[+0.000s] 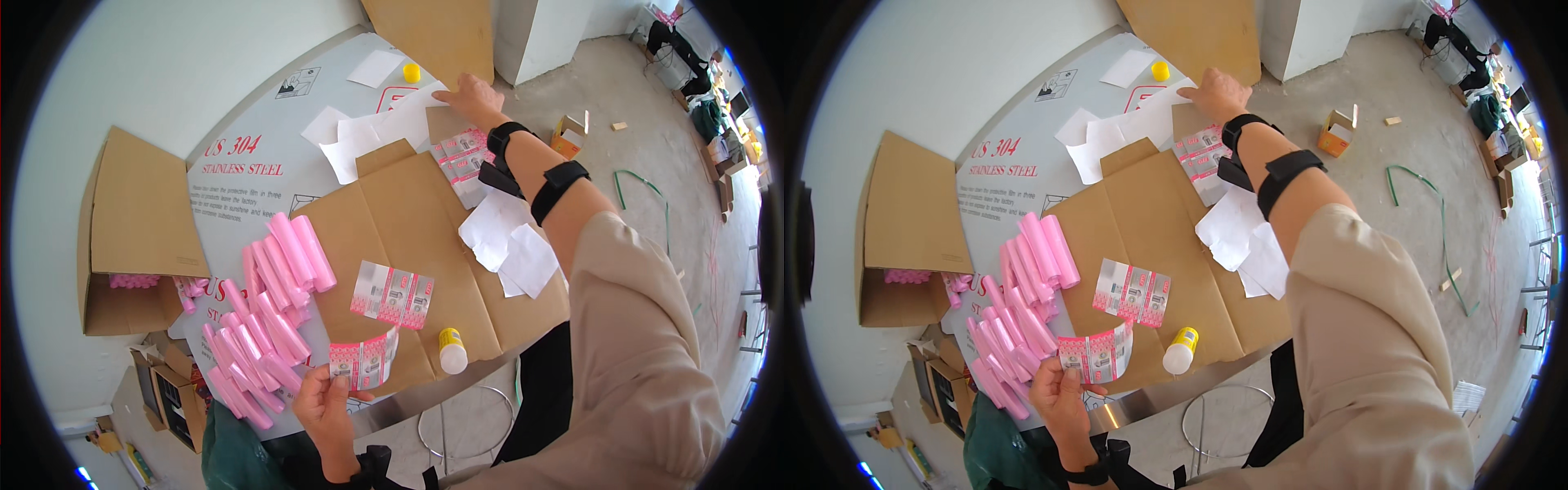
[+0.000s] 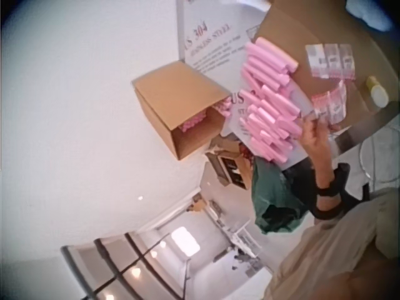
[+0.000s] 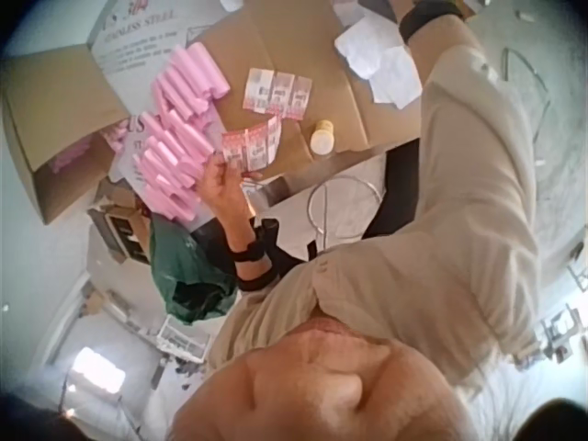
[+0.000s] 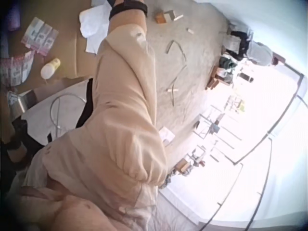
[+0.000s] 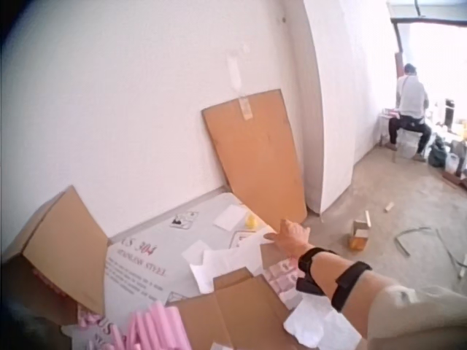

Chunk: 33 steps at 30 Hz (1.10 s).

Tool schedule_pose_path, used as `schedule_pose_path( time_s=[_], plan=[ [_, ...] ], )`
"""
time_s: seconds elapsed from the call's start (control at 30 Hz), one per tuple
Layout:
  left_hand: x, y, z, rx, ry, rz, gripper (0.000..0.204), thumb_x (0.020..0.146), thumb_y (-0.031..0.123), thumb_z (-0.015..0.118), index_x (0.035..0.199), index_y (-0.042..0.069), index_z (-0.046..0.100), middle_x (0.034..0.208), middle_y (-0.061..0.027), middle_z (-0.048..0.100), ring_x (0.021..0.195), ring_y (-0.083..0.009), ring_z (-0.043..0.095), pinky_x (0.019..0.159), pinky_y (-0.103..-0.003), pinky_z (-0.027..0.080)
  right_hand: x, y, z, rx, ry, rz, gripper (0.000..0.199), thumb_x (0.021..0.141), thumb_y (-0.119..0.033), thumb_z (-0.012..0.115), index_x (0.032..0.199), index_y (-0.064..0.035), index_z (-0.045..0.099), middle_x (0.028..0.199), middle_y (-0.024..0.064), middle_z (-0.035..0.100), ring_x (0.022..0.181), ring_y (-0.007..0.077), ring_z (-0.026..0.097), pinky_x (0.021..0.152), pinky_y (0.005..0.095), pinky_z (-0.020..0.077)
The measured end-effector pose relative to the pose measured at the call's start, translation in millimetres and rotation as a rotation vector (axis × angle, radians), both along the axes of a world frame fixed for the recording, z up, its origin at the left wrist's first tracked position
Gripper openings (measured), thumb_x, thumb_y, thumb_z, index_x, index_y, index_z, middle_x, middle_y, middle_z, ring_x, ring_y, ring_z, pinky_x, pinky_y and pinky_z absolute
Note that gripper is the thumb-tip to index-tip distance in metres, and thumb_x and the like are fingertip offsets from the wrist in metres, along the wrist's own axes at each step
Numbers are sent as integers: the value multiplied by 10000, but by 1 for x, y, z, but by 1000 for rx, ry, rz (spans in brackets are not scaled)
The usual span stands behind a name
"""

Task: Applying adhesive labels to small plastic bottles in a workshop.

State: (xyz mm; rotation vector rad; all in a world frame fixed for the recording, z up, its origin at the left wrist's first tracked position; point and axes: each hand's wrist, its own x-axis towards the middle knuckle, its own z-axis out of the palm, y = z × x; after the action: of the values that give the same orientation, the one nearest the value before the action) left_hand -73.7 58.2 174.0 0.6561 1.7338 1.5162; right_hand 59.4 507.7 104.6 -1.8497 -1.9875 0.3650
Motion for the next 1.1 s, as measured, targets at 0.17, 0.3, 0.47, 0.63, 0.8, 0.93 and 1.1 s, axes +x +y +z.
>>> schedule_pose_path(
  time_s=[0.17,0.3,0.47,0.63,0.8,0.93,1.1],
  plan=[
    [5,-2,-3,-18,-7,-29,121,884,11,515,963,-69,559,866,-132,631,681,-172,626,552,-287,546,14,26,-19,-38,52,-42,372,667,-316,752,955,-101,656,968,85,670,856,262,639,688,350,491],
    [3,0,-3,-27,-8,-13,117,879,4,521,960,-70,560,861,-130,630,678,-168,620,551,-284,545,18,22,-10,-67,484,4,230,666,-206,767,804,-41,686,681,52,638,666,146,616,624,282,478],
    [9,2,6,14,22,-25,101,871,-4,533,942,-69,565,844,-119,628,649,-166,617,553,-281,536,39,12,17,67,811,168,92,737,-86,712,774,-12,672,660,20,627,658,95,600,575,240,463],
    [13,-12,23,58,213,-22,79,837,-15,588,895,-66,572,834,-105,623,630,-133,601,582,-242,499,50,-73,83,-104,1139,267,103,756,-66,695,830,-3,662,700,33,640,684,81,598,614,183,458],
    [25,-24,54,167,606,-15,100,754,-60,632,840,-23,598,841,-104,613,671,-145,567,597,-258,473,60,-180,130,98,1185,505,110,768,26,643,877,32,640,875,66,659,805,103,611,706,215,493],
    [36,-42,79,191,1139,-35,168,678,-76,655,794,42,628,946,-106,594,827,-237,548,676,-325,462,66,-260,153,442,974,660,197,720,119,595,885,16,622,1008,105,644,901,184,625,783,269,510],
    [51,-58,97,279,1577,9,257,634,-51,706,836,102,668,1136,-124,569,1105,-322,454,915,-394,394,70,-308,162,477,986,734,230,690,126,606,882,-2,618,1018,107,643,903,210,629,778,287,514]
  ],
)
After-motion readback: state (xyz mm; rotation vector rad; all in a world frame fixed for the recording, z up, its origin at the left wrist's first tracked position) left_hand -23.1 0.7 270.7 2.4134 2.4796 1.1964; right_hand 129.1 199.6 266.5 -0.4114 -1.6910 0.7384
